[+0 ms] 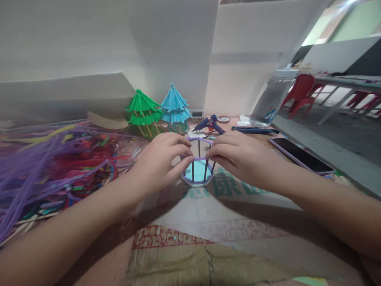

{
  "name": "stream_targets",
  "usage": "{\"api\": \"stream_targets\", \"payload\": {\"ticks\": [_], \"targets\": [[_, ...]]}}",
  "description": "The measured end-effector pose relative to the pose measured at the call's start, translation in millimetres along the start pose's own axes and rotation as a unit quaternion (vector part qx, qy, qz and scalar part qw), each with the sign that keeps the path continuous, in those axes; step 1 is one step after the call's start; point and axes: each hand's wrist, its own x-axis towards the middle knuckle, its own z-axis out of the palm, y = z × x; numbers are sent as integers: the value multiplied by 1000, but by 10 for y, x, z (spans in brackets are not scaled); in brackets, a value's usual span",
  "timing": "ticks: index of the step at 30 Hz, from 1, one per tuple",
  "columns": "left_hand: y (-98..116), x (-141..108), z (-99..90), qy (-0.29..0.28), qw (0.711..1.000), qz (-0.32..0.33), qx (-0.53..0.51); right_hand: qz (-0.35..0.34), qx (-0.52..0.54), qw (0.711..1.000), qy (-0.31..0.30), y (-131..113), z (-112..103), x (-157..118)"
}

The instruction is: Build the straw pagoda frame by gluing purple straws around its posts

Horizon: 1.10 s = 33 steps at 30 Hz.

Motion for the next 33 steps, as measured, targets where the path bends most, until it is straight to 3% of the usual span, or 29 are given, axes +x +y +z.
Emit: {"api": "stream_targets", "payload": {"ticks": [33], "targets": [[-8,-4,-5,-1,1000,9,10,14,3,1000,-17,-27,-11,10]]}}
